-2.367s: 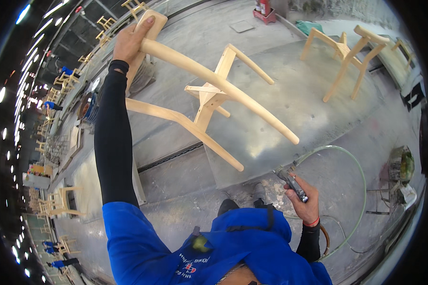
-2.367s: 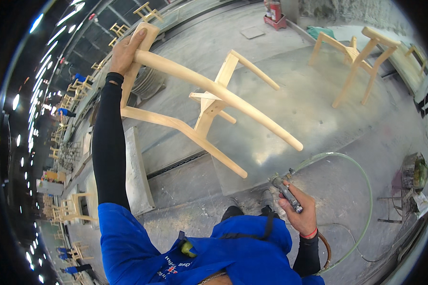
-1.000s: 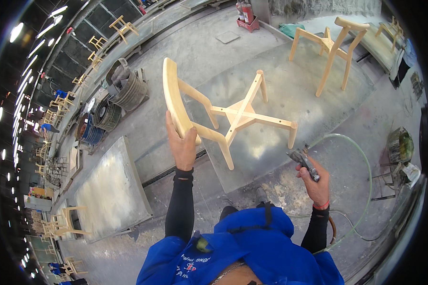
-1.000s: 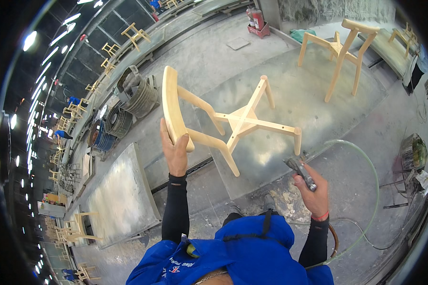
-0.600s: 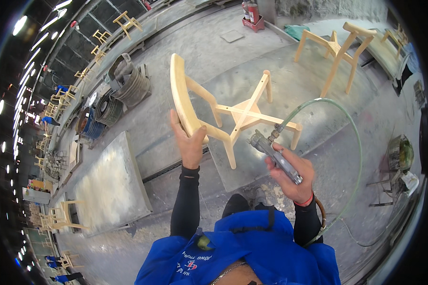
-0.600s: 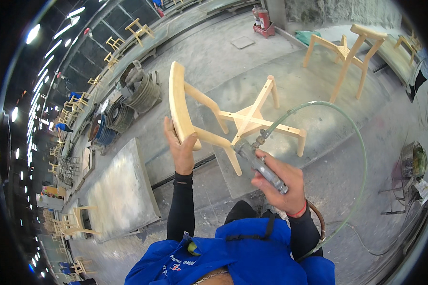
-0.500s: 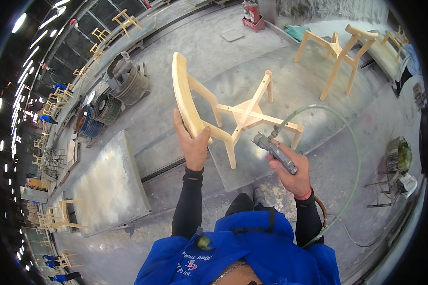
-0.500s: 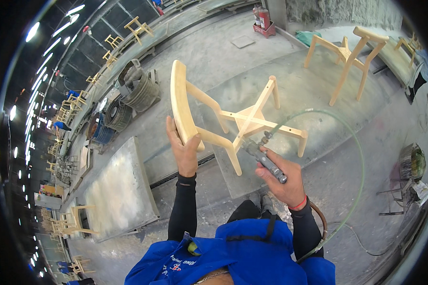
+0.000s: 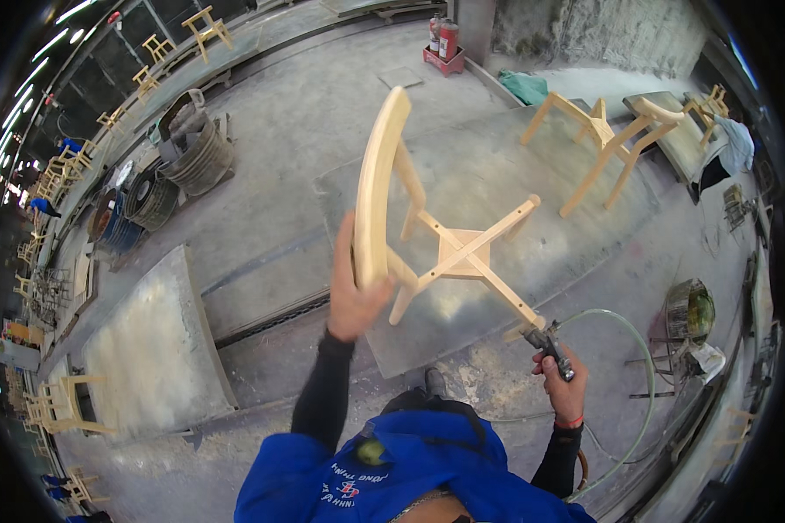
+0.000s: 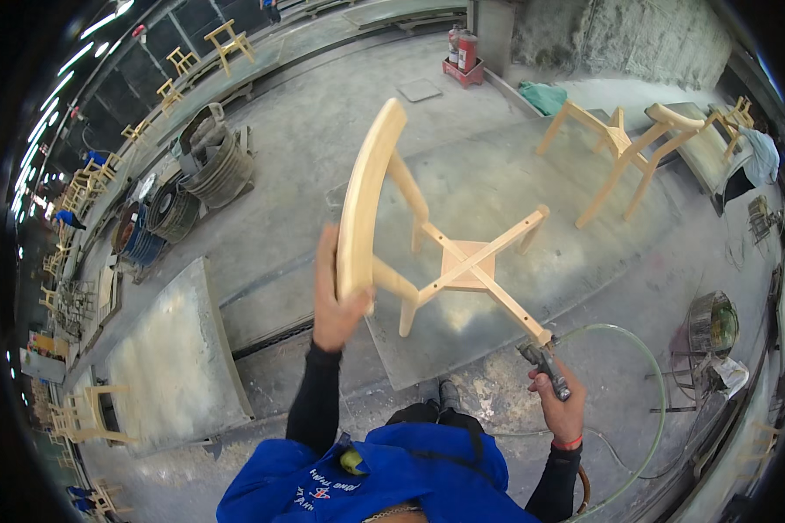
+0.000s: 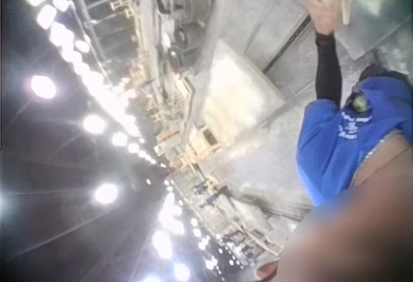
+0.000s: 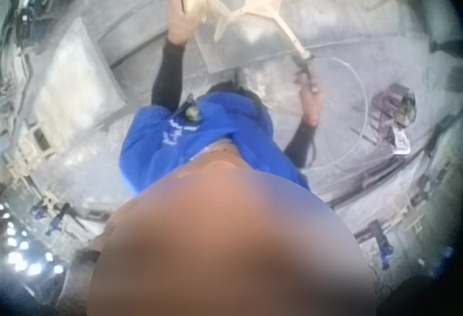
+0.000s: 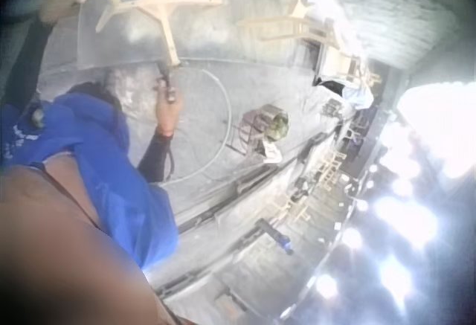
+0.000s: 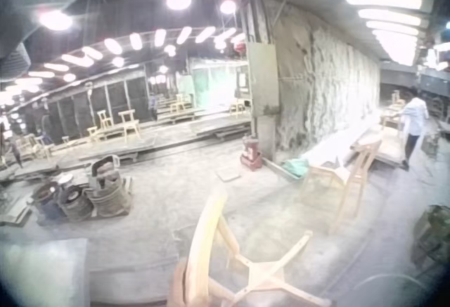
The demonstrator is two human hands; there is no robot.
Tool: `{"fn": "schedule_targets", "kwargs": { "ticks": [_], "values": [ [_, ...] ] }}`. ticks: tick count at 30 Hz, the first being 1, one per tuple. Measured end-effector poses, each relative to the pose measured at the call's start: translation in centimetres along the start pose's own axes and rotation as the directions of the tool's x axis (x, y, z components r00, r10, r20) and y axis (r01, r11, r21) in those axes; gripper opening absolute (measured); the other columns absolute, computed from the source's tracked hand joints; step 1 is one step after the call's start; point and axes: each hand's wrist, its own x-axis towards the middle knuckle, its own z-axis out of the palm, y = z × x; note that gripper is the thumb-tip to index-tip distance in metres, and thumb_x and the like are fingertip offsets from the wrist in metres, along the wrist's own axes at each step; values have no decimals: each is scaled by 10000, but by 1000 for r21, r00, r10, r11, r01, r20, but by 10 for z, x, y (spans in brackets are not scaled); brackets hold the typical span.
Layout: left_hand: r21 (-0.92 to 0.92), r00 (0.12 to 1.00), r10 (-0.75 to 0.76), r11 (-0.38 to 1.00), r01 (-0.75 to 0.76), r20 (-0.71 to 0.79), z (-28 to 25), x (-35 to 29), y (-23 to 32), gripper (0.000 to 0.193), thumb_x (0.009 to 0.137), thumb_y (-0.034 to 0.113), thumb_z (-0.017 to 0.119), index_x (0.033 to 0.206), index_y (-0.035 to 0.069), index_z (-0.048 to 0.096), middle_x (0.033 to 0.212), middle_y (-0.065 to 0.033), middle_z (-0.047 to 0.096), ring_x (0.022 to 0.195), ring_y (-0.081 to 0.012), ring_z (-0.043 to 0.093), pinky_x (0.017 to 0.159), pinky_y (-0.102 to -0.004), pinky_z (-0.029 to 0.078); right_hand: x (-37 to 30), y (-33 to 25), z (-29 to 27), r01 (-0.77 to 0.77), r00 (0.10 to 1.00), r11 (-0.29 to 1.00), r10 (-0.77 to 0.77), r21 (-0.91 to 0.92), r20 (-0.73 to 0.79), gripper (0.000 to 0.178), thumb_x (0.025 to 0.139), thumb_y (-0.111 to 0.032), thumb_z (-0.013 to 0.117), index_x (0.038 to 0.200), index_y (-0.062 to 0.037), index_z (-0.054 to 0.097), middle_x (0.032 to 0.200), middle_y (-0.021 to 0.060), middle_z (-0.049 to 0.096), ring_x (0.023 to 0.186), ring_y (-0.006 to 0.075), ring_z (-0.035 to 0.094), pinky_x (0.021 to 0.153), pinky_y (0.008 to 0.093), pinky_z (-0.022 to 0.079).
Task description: The person spray-coats unfinished wooden chair frames in a factory. They hold each chair with one hand and apply a mist with a spray gun in the other, rotating the chair to cover all sides before setting it down and picking up the next one.
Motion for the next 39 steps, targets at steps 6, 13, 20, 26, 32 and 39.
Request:
{"fn": "schedule_targets", "kwargs": {
  "ticks": [6, 13, 20, 26, 32, 39],
  "values": [
    [-1, 991, -132, 991, 132, 12, -31, 177, -82, 928, 983, 360, 678, 1633, -64, 169, 1546, -301, 433, 1465, -364, 410, 1202, -424, 342, 7, -12, 7, 71, 996, 997, -72, -7, -62, 529, 1027, -305, 702, 1412, 47, 617, 1049, 124, 739, 833, 151, 670, 755, 317, 569],
    [196, 985, -81, 974, 110, -150, 24, 122, -225, 1043, 993, 466, 681, 1596, -156, 101, 1670, -354, 193, 1566, -411, 237, 1268, -429, 222, -10, 3, 4, 21, 999, 1000, -21, -18, 28, 544, 1031, -289, 706, 1442, 49, 588, 1052, 126, 748, 832, 148, 664, 763, 314, 571],
    [575, 133, -862, 434, 694, 490, 109, -213, -295, 857, 889, 592, 753, 1481, 10, 541, 1273, -208, 695, 969, -292, 732, 732, -436, 612, -30, 27, 1, 0, 999, 1000, -1, 20, 46, 517, 987, -131, 740, 1452, 33, 586, 1061, 119, 758, 959, 154, 697, 857, 312, 570],
    [445, 534, -725, 689, 572, 435, 188, -225, -268, 1085, 836, 548, 825, 1556, -112, 353, 1431, -358, 566, 1309, -403, 611, 1064, -433, 511, -35, 31, -21, -25, 1000, 999, 25, -29, 6, 514, 979, -117, 744, 1448, 26, 591, 1084, 128, 762, 989, 150, 704, 891, 300, 560],
    [102, 833, -476, 878, 468, 282, 282, -136, -222, 1083, 811, 337, 864, 1585, -82, 233, 1424, -336, 552, 1328, -439, 564, 1105, -459, 465, -51, 32, -35, -71, 996, 997, 69, -31, -65, 506, 1012, -163, 715, 1453, 42, 578, 1101, 146, 754, 952, 164, 702, 819, 310, 581],
    [82, 794, -591, 807, 585, 144, 318, -126, -227, 1117, 808, 303, 867, 1613, -57, 180, 1421, -318, 555, 1326, -430, 567, 1109, -451, 464, -62, 24, -39, -38, 990, 999, 35, -20, -140, 533, 1034, -232, 702, 1463, 53, 562, 1070, 136, 749, 863, 145, 679, 778, 303, 580]
  ]
}}
